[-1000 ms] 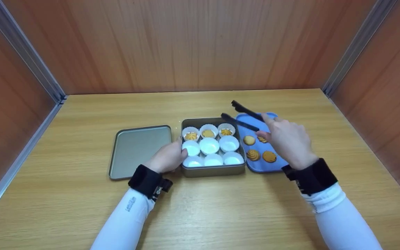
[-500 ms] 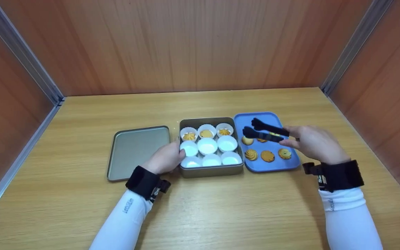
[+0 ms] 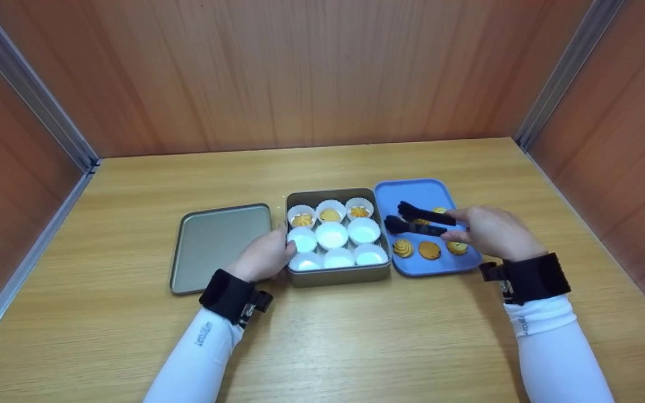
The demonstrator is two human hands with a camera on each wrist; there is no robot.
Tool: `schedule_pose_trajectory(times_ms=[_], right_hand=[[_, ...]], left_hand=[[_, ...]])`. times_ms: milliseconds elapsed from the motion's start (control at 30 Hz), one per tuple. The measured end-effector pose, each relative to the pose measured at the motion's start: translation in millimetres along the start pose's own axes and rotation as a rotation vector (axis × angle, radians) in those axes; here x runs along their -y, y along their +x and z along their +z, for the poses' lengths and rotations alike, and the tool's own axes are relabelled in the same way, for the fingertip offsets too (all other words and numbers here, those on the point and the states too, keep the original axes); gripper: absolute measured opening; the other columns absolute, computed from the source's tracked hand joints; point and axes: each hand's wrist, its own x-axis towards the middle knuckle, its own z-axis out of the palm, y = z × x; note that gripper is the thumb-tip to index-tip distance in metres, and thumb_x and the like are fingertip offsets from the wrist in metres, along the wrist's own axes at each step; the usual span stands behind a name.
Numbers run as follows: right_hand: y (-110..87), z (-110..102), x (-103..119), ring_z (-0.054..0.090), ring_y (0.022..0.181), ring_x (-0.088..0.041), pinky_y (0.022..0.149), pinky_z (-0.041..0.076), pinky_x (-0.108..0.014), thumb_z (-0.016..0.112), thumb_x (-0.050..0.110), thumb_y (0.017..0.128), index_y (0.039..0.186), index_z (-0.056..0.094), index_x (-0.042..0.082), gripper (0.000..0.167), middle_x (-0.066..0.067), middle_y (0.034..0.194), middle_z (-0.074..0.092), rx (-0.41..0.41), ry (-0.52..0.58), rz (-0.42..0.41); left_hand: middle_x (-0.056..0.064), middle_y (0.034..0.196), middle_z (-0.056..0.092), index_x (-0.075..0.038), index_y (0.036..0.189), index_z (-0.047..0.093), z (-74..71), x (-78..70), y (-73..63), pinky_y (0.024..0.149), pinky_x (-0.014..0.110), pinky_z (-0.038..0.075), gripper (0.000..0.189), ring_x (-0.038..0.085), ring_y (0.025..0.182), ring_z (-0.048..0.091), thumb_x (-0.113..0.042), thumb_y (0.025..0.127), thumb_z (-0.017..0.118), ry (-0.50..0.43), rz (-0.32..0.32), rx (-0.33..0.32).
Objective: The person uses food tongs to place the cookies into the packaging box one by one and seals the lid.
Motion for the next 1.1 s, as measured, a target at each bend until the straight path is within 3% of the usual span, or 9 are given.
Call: schedule_pose_trajectory(times_ms=[233, 467, 1100], right_hand=[[-0.6, 0.2, 4.1, 0.05, 0.065, -0.022, 0.052, 0.034, -0.032, 0.065, 0.041, 0.095, 0.138, 0.06, 0.007, 0.055, -0.007, 0.087, 0.06, 0.001, 0.001, 0.041], [-1.1, 0.4, 4.3, 0.044, 0.056, -0.019, 0.05, 0.032, -0.031, 0.065, 0.038, 0.096, 0.136, 0.061, 0.005, 0.052, -0.003, 0.069, 0.051, -0.031, -0.052, -0.008], [-4.5, -6.8, 0.2, 0.047, 0.061, -0.02, 0.05, 0.032, -0.032, 0.062, 0.048, 0.095, 0.137, 0.061, 0.01, 0.057, -0.007, 0.088, 0.064, -0.041, -0.04, 0.028]], left_hand=[[0.011, 0.084, 0.058, 0.007, 0.154, 0.021, -0.1, 0.2, 0.4, 0.051, 0.032, 0.048, 0.063, 0.018, 0.049, 0.055, -0.023, 0.104, 0.046, 0.0, 0.01, -0.003], [0.011, 0.079, 0.058, 0.011, 0.153, 0.016, 0.1, 0.6, 0.8, 0.051, 0.03, 0.046, 0.064, 0.015, 0.044, 0.053, -0.019, 0.104, 0.045, 0.025, 0.052, -0.014], [0.01, 0.075, 0.06, 0.006, 0.155, 0.013, -0.3, 1.0, -0.6, 0.046, 0.029, 0.044, 0.066, 0.017, 0.045, 0.053, -0.022, 0.104, 0.044, -0.01, 0.017, 0.004]])
